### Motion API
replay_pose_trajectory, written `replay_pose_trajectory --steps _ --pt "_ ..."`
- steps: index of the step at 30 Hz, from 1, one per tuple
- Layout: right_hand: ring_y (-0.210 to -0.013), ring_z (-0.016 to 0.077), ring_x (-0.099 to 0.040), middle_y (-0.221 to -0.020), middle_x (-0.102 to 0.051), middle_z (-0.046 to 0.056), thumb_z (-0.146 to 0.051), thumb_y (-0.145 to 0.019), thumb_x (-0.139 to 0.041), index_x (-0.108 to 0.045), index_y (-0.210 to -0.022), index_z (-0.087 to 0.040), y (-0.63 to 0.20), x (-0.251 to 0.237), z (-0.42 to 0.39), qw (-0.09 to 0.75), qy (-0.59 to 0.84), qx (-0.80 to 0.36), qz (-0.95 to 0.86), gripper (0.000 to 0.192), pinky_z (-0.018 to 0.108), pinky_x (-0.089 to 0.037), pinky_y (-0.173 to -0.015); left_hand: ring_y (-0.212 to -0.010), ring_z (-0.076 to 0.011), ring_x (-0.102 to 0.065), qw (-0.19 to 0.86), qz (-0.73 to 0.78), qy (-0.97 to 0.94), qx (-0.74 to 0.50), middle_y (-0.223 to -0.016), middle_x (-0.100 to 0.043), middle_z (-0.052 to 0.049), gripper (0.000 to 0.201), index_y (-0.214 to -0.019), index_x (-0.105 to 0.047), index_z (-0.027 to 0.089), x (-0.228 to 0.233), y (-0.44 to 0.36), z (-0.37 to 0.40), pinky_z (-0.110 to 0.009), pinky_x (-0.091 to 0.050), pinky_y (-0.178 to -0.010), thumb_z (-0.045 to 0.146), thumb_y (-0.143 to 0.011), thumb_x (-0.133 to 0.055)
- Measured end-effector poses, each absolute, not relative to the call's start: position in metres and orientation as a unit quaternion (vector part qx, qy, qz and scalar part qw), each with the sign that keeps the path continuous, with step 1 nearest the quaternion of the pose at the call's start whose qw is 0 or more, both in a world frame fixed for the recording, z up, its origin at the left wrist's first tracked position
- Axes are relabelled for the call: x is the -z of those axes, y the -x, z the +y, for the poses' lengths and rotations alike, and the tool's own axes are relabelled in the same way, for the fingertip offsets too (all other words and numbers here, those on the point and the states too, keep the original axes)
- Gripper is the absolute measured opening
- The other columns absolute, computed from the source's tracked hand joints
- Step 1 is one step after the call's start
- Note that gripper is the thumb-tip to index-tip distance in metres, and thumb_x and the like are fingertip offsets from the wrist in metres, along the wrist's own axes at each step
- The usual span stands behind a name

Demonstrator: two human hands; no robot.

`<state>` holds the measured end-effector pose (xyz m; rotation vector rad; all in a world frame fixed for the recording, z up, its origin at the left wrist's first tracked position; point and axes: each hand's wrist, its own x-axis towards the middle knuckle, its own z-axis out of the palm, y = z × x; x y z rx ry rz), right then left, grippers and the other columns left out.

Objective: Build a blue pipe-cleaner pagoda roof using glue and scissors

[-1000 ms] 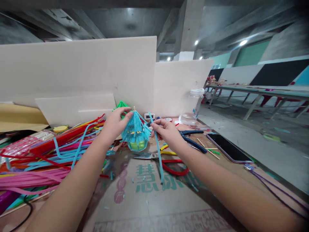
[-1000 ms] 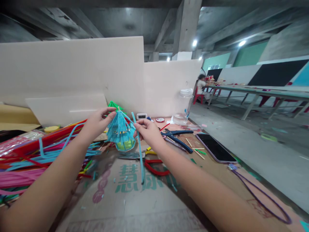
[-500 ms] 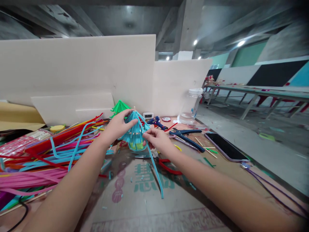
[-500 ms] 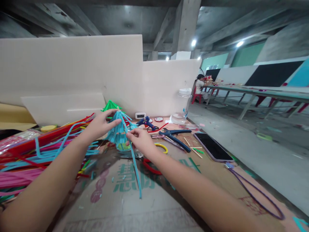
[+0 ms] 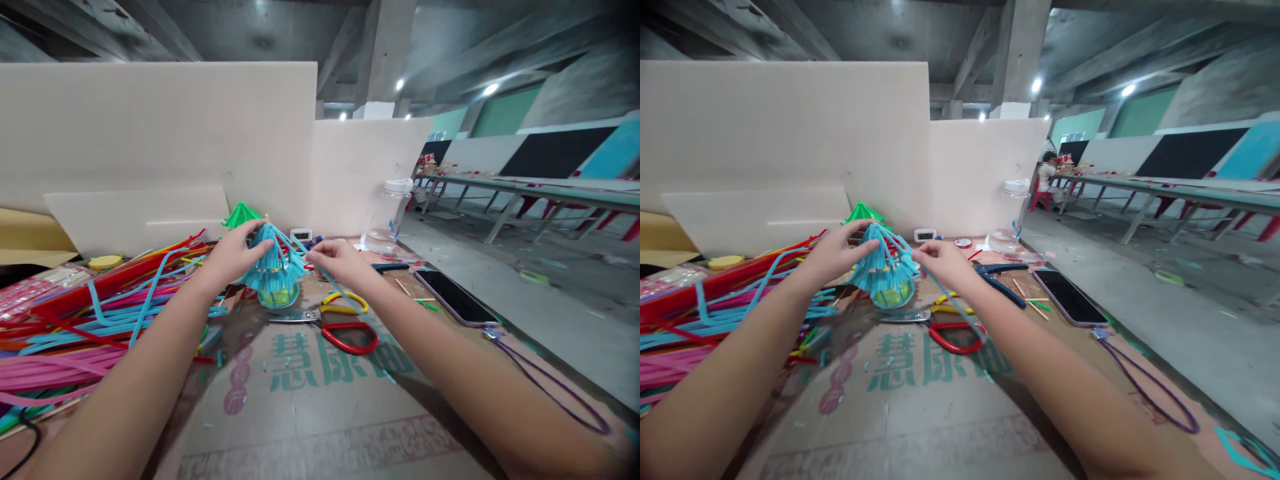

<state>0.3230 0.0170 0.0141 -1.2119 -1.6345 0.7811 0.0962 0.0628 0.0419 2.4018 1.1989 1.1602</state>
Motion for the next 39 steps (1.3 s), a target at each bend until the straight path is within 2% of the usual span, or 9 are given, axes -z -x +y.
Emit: replay_pose_trajectory --steps 3,10,13,17,21,23,26,33,39 --pt "-0.05 0.0101 -0.053 -0.056 -0.063 -0.001 -0.03 -0.083 -0.062 -0.067 -0.077 -0.015 -0.347 -0.029 0.021 0.452 0.53 -0.247 -0.673 0.017 0.022 -0.038 -0.05 -0.112 -0.0284 -0.061 0.092 0.433 -0.807 -0.392 -0.127 -0.063 -0.013 0.059 -0.132 -0.055 0.015 -0.044 -0.096 0.061 -0.042 -0.046 -0.099 0.047 -0.083 -0.057" --pt "-0.054 0.0093 -0.055 -0.063 -0.065 0.0 -0.025 -0.085 -0.059 -0.066 -0.085 -0.014 -0.359 -0.042 0.017 0.443 0.538 -0.227 -0.68 0.012 0.021 -0.039 -0.054 -0.109 -0.0289 -0.062 0.08 0.462 -0.795 -0.385 -0.126 -0.064 -0.011 0.06 -0.132 -0.055 0.016 -0.044 -0.097 0.06 -0.042 -0.047 -0.099 0.05 -0.082 -0.056" --pt "-0.06 0.0094 -0.058 -0.07 -0.067 0.001 -0.025 -0.083 -0.059 -0.067 -0.083 -0.014 -0.353 -0.035 0.017 0.366 0.536 -0.222 -0.727 0.013 0.02 -0.041 -0.057 -0.11 -0.029 -0.061 0.071 0.456 -0.801 -0.382 -0.127 -0.063 -0.011 0.062 -0.133 -0.054 0.015 -0.042 -0.097 0.063 -0.042 -0.046 -0.099 0.051 -0.083 -0.055" --pt "-0.058 0.0104 -0.06 -0.073 -0.07 0.001 -0.033 -0.088 -0.055 -0.068 -0.091 -0.016 -0.348 -0.02 0.02 0.207 0.528 -0.263 -0.78 0.022 0.02 -0.043 -0.055 -0.11 -0.0296 -0.061 0.073 0.454 -0.8 -0.385 -0.127 -0.063 -0.011 0.061 -0.133 -0.055 0.016 -0.041 -0.095 0.066 -0.043 -0.047 -0.099 0.052 -0.082 -0.055" --pt "-0.078 0.0157 -0.067 -0.09 -0.074 0.004 -0.025 -0.086 -0.055 -0.072 -0.094 -0.019 -0.354 -0.01 0.023 0.081 0.578 -0.124 -0.802 0.019 0.021 -0.044 -0.064 -0.113 -0.0298 -0.06 0.09 0.441 -0.801 -0.394 -0.13 -0.062 -0.012 0.062 -0.134 -0.054 0.015 -0.04 -0.093 0.067 -0.043 -0.048 -0.098 0.051 -0.083 -0.056" --pt "-0.086 0.0215 -0.068 -0.094 -0.074 0.01 -0.02 -0.081 -0.059 -0.073 -0.093 -0.016 -0.36 -0.003 0.025 0.066 0.613 -0.064 -0.785 0.019 0.025 -0.044 -0.068 -0.112 -0.0293 -0.061 0.098 0.433 -0.803 -0.397 -0.128 -0.062 -0.012 0.062 -0.134 -0.054 0.015 -0.04 -0.093 0.068 -0.043 -0.048 -0.096 0.05 -0.083 -0.056" --pt "-0.084 0.0261 -0.068 -0.09 -0.074 0.015 -0.016 -0.077 -0.061 -0.075 -0.088 -0.013 -0.366 0.011 0.032 0.042 0.639 -0.032 -0.767 0.017 0.028 -0.044 -0.069 -0.11 -0.0286 -0.062 0.113 0.424 -0.805 -0.398 -0.124 -0.065 -0.012 0.06 -0.133 -0.054 0.014 -0.04 -0.092 0.067 -0.042 -0.05 -0.094 0.048 -0.083 -0.057" --pt "-0.083 0.0251 -0.069 -0.087 -0.074 0.014 -0.02 -0.076 -0.065 -0.074 -0.084 -0.013 -0.369 0.025 0.04 0.016 0.639 -0.007 -0.769 0.013 0.026 -0.043 -0.067 -0.111 -0.0275 -0.062 0.122 0.414 -0.807 -0.403 -0.125 -0.064 -0.012 0.058 -0.131 -0.055 0.014 -0.041 -0.093 0.067 -0.041 -0.049 -0.096 0.047 -0.083 -0.058" --pt "-0.089 0.0243 -0.067 -0.095 -0.073 0.011 -0.022 -0.077 -0.065 -0.072 -0.1 -0.02 -0.389 0.012 0.043 0.024 0.661 0.015 -0.75 0.024 0.026 -0.042 -0.07 -0.11 -0.0285 -0.062 0.127 0.419 -0.807 -0.397 -0.122 -0.066 -0.012 0.059 -0.132 -0.055 0.015 -0.041 -0.092 0.067 -0.042 -0.049 -0.095 0.048 -0.083 -0.057"
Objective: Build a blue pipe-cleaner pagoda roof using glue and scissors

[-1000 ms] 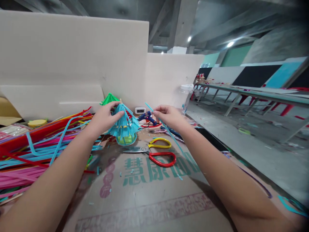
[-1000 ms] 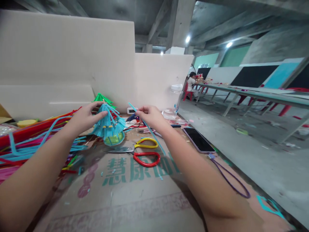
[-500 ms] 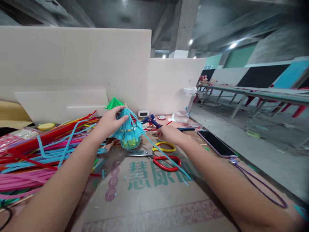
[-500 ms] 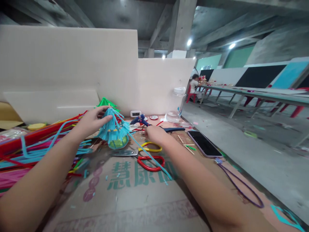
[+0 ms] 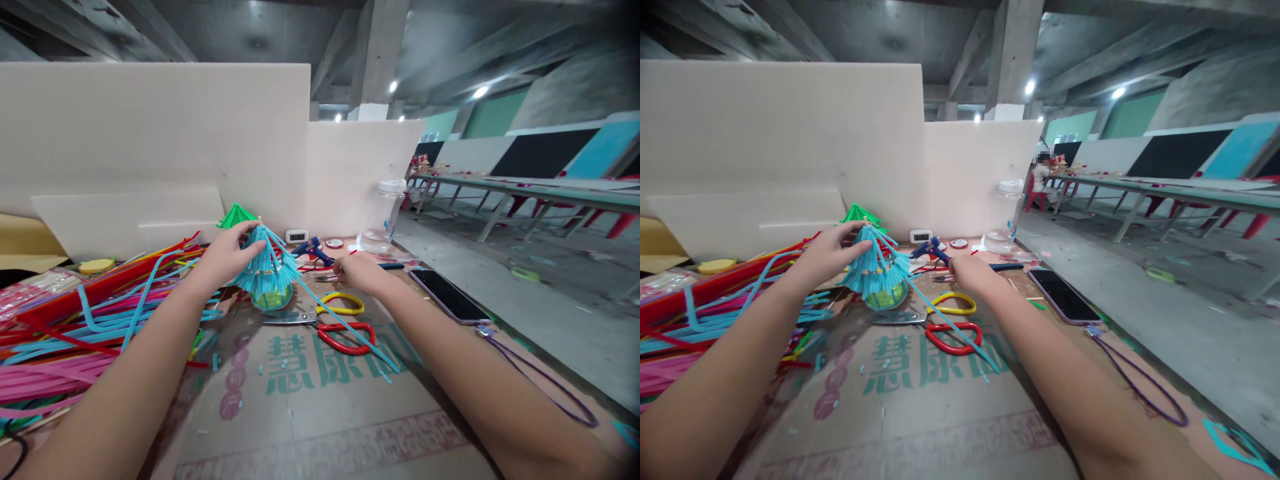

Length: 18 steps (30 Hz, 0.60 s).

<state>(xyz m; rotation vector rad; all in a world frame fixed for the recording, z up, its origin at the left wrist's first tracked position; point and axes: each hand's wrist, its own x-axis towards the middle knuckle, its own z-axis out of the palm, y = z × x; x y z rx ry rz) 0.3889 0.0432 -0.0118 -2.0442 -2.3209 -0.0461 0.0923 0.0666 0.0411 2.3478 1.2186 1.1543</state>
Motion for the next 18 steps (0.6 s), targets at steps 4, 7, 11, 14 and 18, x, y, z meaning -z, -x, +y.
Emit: replay_pose_trajectory --steps 4,7,11,14,18 --pt "-0.091 0.023 -0.067 -0.098 -0.074 0.009 -0.029 -0.076 -0.067 -0.073 -0.104 -0.023 -0.3942 0.0138 0.0444 0.011 0.661 -0.002 -0.75 0.029 0.025 -0.043 -0.071 -0.11 -0.0288 -0.062 0.125 0.423 -0.808 -0.391 -0.123 -0.066 -0.011 0.059 -0.132 -0.055 0.017 -0.0418 -0.0928 0.0656 -0.043 -0.049 -0.096 0.049 -0.083 -0.057" --pt "-0.089 0.0215 -0.068 -0.095 -0.074 0.008 -0.026 -0.075 -0.068 -0.075 -0.097 -0.022 -0.3924 0.0156 0.044 -0.002 0.654 -0.03 -0.756 0.024 0.024 -0.043 -0.069 -0.108 -0.0283 -0.063 0.122 0.427 -0.807 -0.39 -0.121 -0.066 -0.011 0.059 -0.132 -0.055 0.016 -0.0429 -0.0936 0.0648 -0.041 -0.05 -0.094 0.049 -0.083 -0.057" --pt "-0.086 0.0198 -0.069 -0.094 -0.075 0.005 -0.021 -0.072 -0.068 -0.075 -0.093 -0.022 -0.3929 0.0138 0.0446 -0.015 0.638 -0.069 -0.767 0.022 0.022 -0.043 -0.067 -0.107 -0.028 -0.063 0.12 0.427 -0.809 -0.385 -0.12 -0.067 -0.011 0.059 -0.132 -0.055 0.016 -0.0435 -0.094 0.0639 -0.041 -0.05 -0.093 0.049 -0.083 -0.056" --pt "-0.067 0.016 -0.068 -0.084 -0.075 0.004 -0.019 -0.071 -0.066 -0.073 -0.098 -0.021 -0.3954 0.0131 0.0455 -0.036 0.633 -0.114 -0.765 0.028 0.022 -0.044 -0.061 -0.109 -0.0284 -0.063 0.118 0.426 -0.811 -0.384 -0.122 -0.066 -0.011 0.06 -0.133 -0.054 0.016 -0.0426 -0.0935 0.0642 -0.041 -0.05 -0.094 0.049 -0.083 -0.056" --pt "-0.057 0.0148 -0.065 -0.072 -0.072 0.001 -0.019 -0.068 -0.069 -0.071 -0.099 -0.02 -0.3926 0.0155 0.0422 -0.039 0.619 -0.149 -0.77 0.031 0.021 -0.042 -0.056 -0.111 -0.0286 -0.062 0.111 0.427 -0.81 -0.385 -0.125 -0.064 -0.012 0.06 -0.133 -0.054 0.016 -0.0414 -0.0931 0.0649 -0.042 -0.049 -0.096 0.05 -0.084 -0.056"
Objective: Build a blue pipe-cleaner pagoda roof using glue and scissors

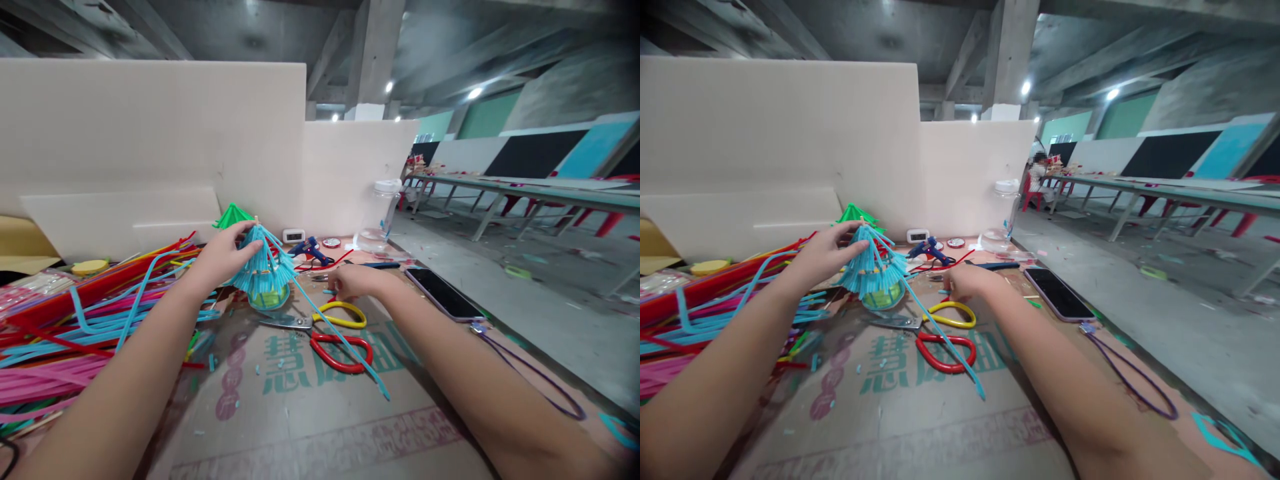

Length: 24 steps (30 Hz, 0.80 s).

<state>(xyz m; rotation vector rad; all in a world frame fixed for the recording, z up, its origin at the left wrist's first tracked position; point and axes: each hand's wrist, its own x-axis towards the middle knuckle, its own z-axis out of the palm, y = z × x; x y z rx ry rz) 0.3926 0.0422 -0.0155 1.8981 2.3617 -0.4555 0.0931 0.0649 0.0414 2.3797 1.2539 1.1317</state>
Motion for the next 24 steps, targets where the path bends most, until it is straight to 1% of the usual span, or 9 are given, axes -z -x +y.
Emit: replay_pose_trajectory --steps 5,7,10,12,14,16,18,20,24 --pt "-0.072 0.0198 -0.066 -0.078 -0.072 0.008 -0.011 -0.069 -0.065 -0.067 -0.075 -0.015 -0.382 0.014 0.035 -0.044 -0.623 0.118 0.772 0.008 0.024 -0.041 -0.061 -0.109 -0.0279 -0.062 0.117 0.429 -0.808 -0.386 -0.123 -0.065 -0.011 0.059 -0.133 -0.054 0.016 -0.042 -0.093 0.065 -0.041 -0.049 -0.095 0.05 -0.084 -0.056" --pt "-0.073 0.0195 -0.067 -0.083 -0.072 0.01 -0.014 -0.074 -0.063 -0.064 -0.081 -0.015 -0.376 0.007 0.034 -0.098 -0.628 0.118 0.763 0.007 0.023 -0.042 -0.06 -0.109 -0.028 -0.062 0.121 0.428 -0.807 -0.387 -0.123 -0.065 -0.011 0.06 -0.133 -0.054 0.016 -0.042 -0.093 0.065 -0.042 -0.049 -0.096 0.05 -0.084 -0.056" --pt "-0.067 0.0147 -0.067 -0.086 -0.073 0.009 -0.023 -0.092 -0.045 -0.055 -0.098 -0.016 -0.36 -0.007 0.028 -0.181 -0.622 0.149 0.747 0.014 0.021 -0.046 -0.058 -0.109 -0.028 -0.062 0.119 0.426 -0.806 -0.392 -0.122 -0.065 -0.012 0.06 -0.133 -0.054 0.015 -0.041 -0.093 0.066 -0.041 -0.049 -0.096 0.05 -0.084 -0.056" --pt "-0.065 0.0122 -0.068 -0.087 -0.073 0.007 -0.026 -0.097 -0.036 -0.049 -0.1 -0.017 -0.344 -0.016 0.022 -0.268 -0.583 0.227 0.733 0.016 0.021 -0.051 -0.059 -0.108 -0.0277 -0.063 0.112 0.426 -0.807 -0.393 -0.122 -0.066 -0.012 0.059 -0.132 -0.054 0.016 -0.04 -0.094 0.066 -0.041 -0.049 -0.095 0.049 -0.084 -0.055" --pt "-0.063 0.0125 -0.068 -0.08 -0.072 0.005 -0.028 -0.095 -0.046 -0.048 -0.093 -0.018 -0.327 -0.021 0.014 -0.397 -0.48 0.381 0.683 0.01 0.024 -0.054 -0.059 -0.107 -0.0273 -0.063 0.102 0.422 -0.81 -0.393 -0.122 -0.066 -0.012 0.058 -0.132 -0.055 0.015 -0.04 -0.095 0.066 -0.041 -0.049 -0.095 0.048 -0.084 -0.055" --pt "-0.06 0.0132 -0.068 -0.072 -0.071 0.002 -0.027 -0.087 -0.059 -0.049 -0.092 -0.018 -0.313 -0.022 0.006 -0.465 -0.376 0.496 0.63 0.014 0.026 -0.056 -0.059 -0.108 -0.0274 -0.063 0.095 0.421 -0.813 -0.391 -0.123 -0.065 -0.013 0.059 -0.132 -0.054 0.013 -0.041 -0.095 0.065 -0.041 -0.048 -0.096 0.047 -0.085 -0.055" --pt "-0.06 0.0135 -0.068 -0.07 -0.071 0.001 -0.023 -0.081 -0.067 -0.052 -0.098 -0.017 -0.304 -0.022 0.0 -0.471 -0.328 0.542 0.613 0.024 0.027 -0.057 -0.059 -0.109 -0.0276 -0.062 0.093 0.424 -0.813 -0.389 -0.123 -0.065 -0.014 0.059 -0.133 -0.054 0.012 -0.043 -0.096 0.063 -0.042 -0.048 -0.097 0.047 -0.085 -0.054" --pt "-0.062 0.0136 -0.069 -0.072 -0.072 0.002 -0.021 -0.077 -0.071 -0.054 -0.102 -0.016 -0.301 -0.021 -0.002 -0.461 -0.329 0.55 0.614 0.03 0.027 -0.057 -0.062 -0.109 -0.0277 -0.062 0.094 0.426 -0.813 -0.386 -0.123 -0.065 -0.014 0.059 -0.132 -0.054 0.012 -0.043 -0.096 0.063 -0.042 -0.048 -0.097 0.047 -0.085 -0.054" --pt "-0.063 0.0137 -0.069 -0.075 -0.072 0.004 -0.026 -0.08 -0.069 -0.056 -0.086 -0.016 -0.307 -0.024 0.002 -0.444 -0.374 0.529 0.619 0.018 0.028 -0.058 -0.063 -0.11 -0.0276 -0.062 0.096 0.425 -0.814 -0.385 -0.123 -0.065 -0.012 0.058 -0.133 -0.054 0.014 -0.043 -0.095 0.064 -0.041 -0.047 -0.098 0.047 -0.085 -0.054"
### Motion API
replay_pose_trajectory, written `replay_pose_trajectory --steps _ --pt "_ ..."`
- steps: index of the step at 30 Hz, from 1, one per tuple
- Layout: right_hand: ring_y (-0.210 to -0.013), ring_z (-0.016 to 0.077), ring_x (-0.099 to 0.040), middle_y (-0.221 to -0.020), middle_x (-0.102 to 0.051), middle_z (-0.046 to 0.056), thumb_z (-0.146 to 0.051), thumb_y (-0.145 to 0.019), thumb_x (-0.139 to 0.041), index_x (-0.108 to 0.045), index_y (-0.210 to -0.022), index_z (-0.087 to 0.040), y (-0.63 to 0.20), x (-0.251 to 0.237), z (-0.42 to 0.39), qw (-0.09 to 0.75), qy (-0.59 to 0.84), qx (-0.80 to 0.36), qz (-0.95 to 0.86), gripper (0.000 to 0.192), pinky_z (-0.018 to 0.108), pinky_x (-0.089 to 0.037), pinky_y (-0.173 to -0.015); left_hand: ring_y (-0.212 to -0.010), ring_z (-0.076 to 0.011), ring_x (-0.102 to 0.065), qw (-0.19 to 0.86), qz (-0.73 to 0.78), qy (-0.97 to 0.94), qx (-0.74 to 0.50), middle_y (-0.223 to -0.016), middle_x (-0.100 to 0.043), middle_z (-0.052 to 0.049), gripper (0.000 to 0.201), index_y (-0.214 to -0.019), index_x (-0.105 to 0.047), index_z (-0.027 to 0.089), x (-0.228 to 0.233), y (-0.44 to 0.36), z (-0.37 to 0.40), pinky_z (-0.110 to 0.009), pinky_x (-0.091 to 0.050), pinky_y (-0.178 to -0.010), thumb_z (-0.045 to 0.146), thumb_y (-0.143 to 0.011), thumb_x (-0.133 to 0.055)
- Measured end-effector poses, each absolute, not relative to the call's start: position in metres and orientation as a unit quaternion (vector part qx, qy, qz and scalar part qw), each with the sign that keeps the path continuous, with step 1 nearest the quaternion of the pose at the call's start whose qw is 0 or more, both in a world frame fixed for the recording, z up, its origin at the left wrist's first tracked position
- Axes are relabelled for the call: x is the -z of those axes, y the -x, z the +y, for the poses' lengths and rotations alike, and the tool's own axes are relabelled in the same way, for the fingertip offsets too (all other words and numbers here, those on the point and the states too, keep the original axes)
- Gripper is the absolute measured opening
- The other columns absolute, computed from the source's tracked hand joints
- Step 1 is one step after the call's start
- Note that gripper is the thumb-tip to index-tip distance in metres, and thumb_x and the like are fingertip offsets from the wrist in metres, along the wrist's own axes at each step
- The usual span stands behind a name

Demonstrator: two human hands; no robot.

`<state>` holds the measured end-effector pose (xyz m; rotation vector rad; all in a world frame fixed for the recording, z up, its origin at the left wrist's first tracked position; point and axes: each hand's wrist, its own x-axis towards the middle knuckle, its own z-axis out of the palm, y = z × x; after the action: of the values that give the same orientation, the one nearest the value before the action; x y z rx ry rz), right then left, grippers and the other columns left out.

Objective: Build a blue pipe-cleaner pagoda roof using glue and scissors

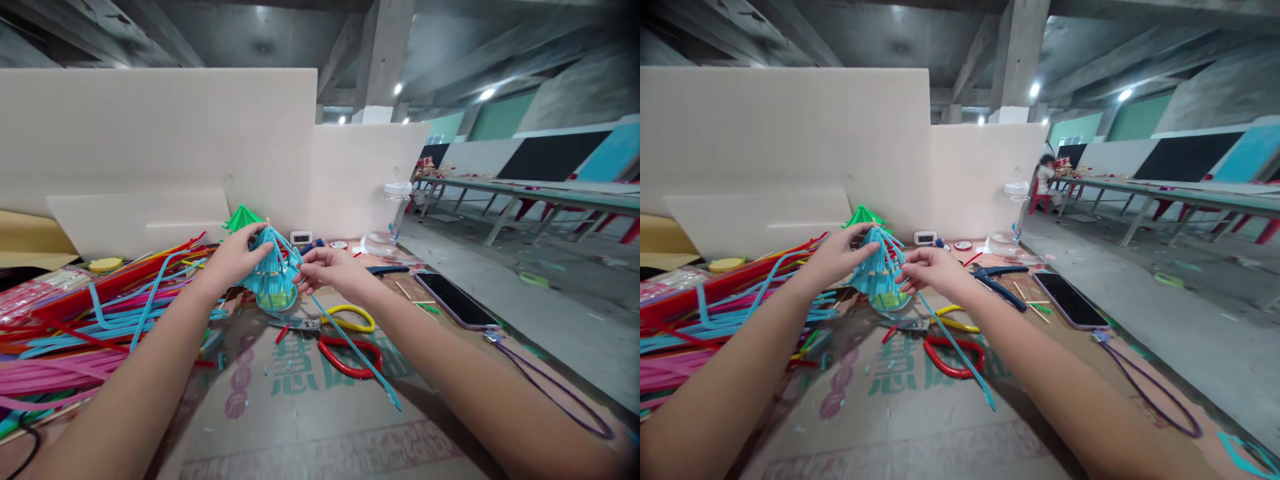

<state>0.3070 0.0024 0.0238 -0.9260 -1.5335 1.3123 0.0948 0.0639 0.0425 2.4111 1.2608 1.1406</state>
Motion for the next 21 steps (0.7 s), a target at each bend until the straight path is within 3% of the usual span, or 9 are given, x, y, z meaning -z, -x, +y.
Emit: replay_pose_trajectory --steps 3,5,7,10,15,21 --pt "-0.062 0.0126 -0.068 -0.076 -0.072 0.005 -0.03 -0.091 -0.054 -0.058 -0.086 -0.016 -0.322 -0.025 0.01 0.398 0.456 -0.431 -0.67 0.015 0.025 -0.055 -0.06 -0.111 -0.0277 -0.062 0.1 0.421 -0.815 -0.386 -0.125 -0.064 -0.013 0.059 -0.134 -0.053 0.014 -0.042 -0.094 0.065 -0.041 -0.047 -0.099 0.047 -0.085 -0.054" --pt "-0.063 0.0126 -0.066 -0.078 -0.072 0.005 -0.029 -0.094 -0.047 -0.061 -0.088 -0.016 -0.338 -0.023 0.016 0.307 0.543 -0.275 -0.732 0.02 0.023 -0.05 -0.058 -0.112 -0.0278 -0.061 0.104 0.423 -0.813 -0.387 -0.127 -0.063 -0.012 0.059 -0.134 -0.053 0.015 -0.041 -0.094 0.065 -0.041 -0.047 -0.099 0.048 -0.085 -0.055" --pt "-0.063 0.014 -0.065 -0.073 -0.072 0.004 -0.027 -0.09 -0.053 -0.066 -0.082 -0.016 -0.355 -0.017 0.022 0.198 0.589 -0.147 -0.769 0.019 0.022 -0.046 -0.058 -0.111 -0.0277 -0.062 0.108 0.428 -0.81 -0.386 -0.128 -0.063 -0.012 0.06 -0.134 -0.053 0.016 -0.041 -0.094 0.065 -0.041 -0.047 -0.098 0.049 -0.084 -0.055" --pt "-0.062 0.0165 -0.064 -0.065 -0.07 0.005 -0.024 -0.083 -0.062 -0.071 -0.074 -0.016 -0.371 -0.003 0.031 0.134 0.605 -0.112 -0.777 0.015 0.024 -0.042 -0.059 -0.109 -0.0274 -0.063 0.11 0.43 -0.81 -0.383 -0.124 -0.065 -0.011 0.06 -0.135 -0.053 0.017 -0.042 -0.094 0.065 -0.041 -0.048 -0.097 0.049 -0.084 -0.055" --pt "-0.092 0.02 -0.065 -0.104 -0.072 0.008 -0.028 -0.091 -0.051 -0.069 -0.109 -0.02 -0.351 0.02 0.05 0.136 0.598 -0.03 -0.79 0.027 0.025 -0.042 -0.073 -0.11 -0.0286 -0.062 0.093 0.427 -0.813 -0.384 -0.124 -0.064 -0.013 0.061 -0.135 -0.054 0.014 -0.042 -0.095 0.066 -0.042 -0.047 -0.098 0.049 -0.084 -0.056" --pt "-0.11 0.0229 -0.059 -0.121 -0.063 0.013 -0.023 -0.088 -0.056 -0.068 -0.108 -0.015 -0.318 0.035 0.082 0.089 0.563 -0.005 -0.822 0.025 0.025 -0.041 -0.086 -0.11 -0.0278 -0.062 0.103 0.424 -0.814 -0.384 -0.125 -0.065 -0.012 0.059 -0.134 -0.053 0.015 -0.043 -0.093 0.064 -0.042 -0.047 -0.099 0.047 -0.085 -0.054"
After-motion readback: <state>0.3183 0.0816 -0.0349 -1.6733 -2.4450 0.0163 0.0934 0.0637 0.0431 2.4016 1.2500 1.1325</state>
